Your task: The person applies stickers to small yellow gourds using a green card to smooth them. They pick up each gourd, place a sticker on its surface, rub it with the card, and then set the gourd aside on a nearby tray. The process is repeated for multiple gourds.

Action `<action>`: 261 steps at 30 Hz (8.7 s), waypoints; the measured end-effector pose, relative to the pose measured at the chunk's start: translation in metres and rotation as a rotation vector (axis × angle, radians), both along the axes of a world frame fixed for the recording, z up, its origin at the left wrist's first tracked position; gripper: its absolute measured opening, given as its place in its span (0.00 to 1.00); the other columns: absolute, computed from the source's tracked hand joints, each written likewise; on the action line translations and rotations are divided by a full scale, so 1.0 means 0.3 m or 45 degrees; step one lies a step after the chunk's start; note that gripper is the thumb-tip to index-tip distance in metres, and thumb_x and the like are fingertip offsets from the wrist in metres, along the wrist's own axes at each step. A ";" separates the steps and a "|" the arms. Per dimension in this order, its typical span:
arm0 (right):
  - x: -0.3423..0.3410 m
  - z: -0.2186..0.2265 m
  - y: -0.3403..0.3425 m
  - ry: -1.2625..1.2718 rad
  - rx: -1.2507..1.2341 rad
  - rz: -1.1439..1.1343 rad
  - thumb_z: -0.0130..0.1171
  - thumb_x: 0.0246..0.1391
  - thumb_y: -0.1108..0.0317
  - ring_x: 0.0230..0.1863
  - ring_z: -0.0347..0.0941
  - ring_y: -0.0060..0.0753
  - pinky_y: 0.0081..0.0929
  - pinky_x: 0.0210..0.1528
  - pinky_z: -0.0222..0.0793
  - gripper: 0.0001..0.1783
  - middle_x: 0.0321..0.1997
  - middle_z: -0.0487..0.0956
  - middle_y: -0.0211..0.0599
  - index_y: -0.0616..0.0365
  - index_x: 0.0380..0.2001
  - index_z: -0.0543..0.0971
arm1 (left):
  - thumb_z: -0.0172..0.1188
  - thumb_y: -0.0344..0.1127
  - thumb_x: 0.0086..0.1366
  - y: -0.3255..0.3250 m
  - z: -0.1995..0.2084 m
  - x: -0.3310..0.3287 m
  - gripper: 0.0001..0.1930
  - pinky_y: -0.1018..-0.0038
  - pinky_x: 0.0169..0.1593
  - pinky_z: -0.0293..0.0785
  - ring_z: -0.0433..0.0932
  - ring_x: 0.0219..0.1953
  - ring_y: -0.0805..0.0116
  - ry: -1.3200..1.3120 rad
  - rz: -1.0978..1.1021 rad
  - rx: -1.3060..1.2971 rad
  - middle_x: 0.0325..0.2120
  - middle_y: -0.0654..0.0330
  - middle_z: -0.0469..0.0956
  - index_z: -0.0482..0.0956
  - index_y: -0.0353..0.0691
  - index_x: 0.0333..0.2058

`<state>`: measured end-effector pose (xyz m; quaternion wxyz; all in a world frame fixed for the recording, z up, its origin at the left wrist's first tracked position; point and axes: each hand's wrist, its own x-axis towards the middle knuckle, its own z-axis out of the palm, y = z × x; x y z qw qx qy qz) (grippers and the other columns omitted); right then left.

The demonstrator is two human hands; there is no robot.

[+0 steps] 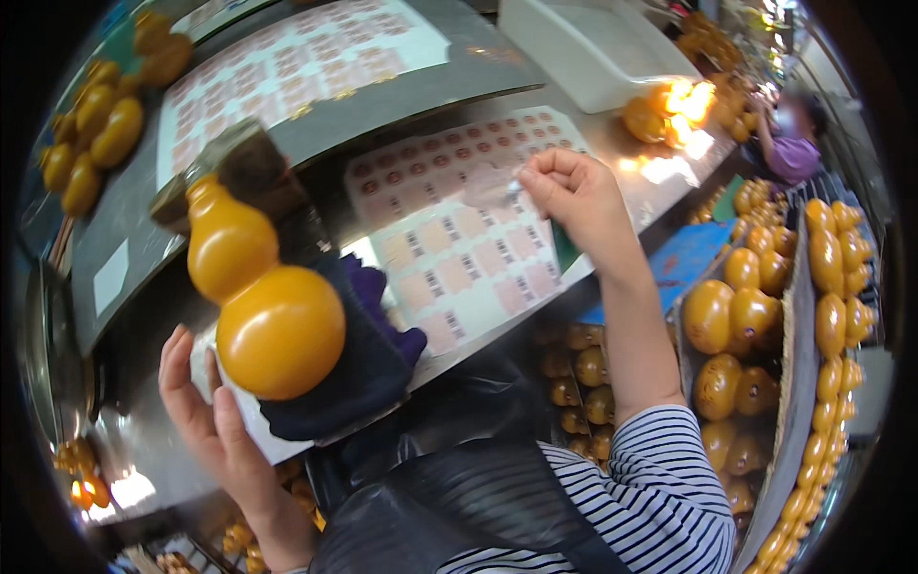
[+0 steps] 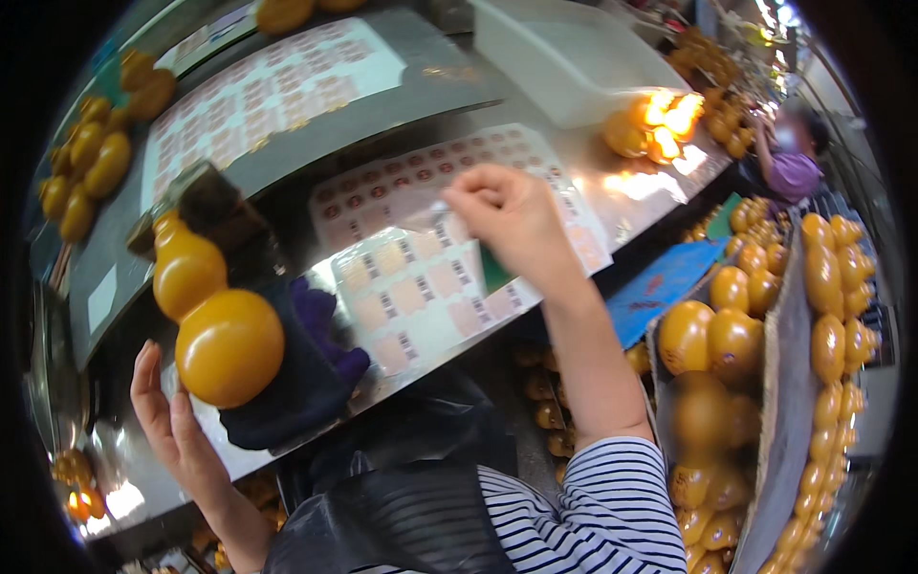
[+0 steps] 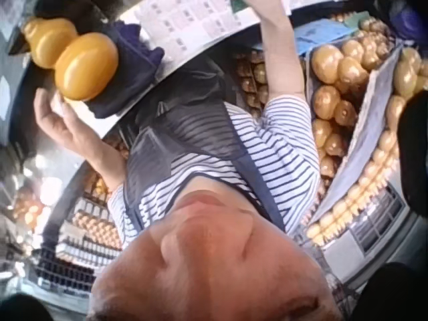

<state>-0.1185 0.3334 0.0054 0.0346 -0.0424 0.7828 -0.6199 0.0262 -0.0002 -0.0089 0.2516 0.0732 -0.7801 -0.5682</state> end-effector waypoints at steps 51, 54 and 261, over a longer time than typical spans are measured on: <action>0.278 -0.080 -0.319 1.218 0.366 0.598 0.73 0.34 0.55 0.37 0.80 0.35 0.27 0.39 0.79 0.33 0.43 0.81 0.39 0.59 0.45 0.79 | 0.77 0.36 0.41 -0.076 -0.086 0.123 0.33 0.62 0.58 0.69 0.70 0.54 0.54 0.218 -0.471 -0.274 0.53 0.51 0.67 0.74 0.43 0.48; 0.287 -0.070 -0.313 1.129 0.414 0.608 0.73 0.34 0.52 0.39 0.80 0.36 0.27 0.41 0.78 0.36 0.43 0.81 0.39 0.60 0.48 0.77 | 0.77 0.34 0.41 -0.072 -0.088 0.130 0.34 0.63 0.57 0.70 0.69 0.57 0.54 0.180 -0.532 -0.201 0.54 0.50 0.67 0.73 0.43 0.50; 0.134 -0.096 -0.464 0.941 0.158 0.675 0.61 0.52 0.63 0.50 0.78 0.31 0.23 0.52 0.73 0.27 0.54 0.78 0.37 0.61 0.55 0.74 | 0.66 0.39 0.59 -0.057 -0.097 -0.132 0.22 0.68 0.57 0.70 0.71 0.57 0.59 0.496 -0.500 -0.271 0.57 0.46 0.69 0.78 0.34 0.51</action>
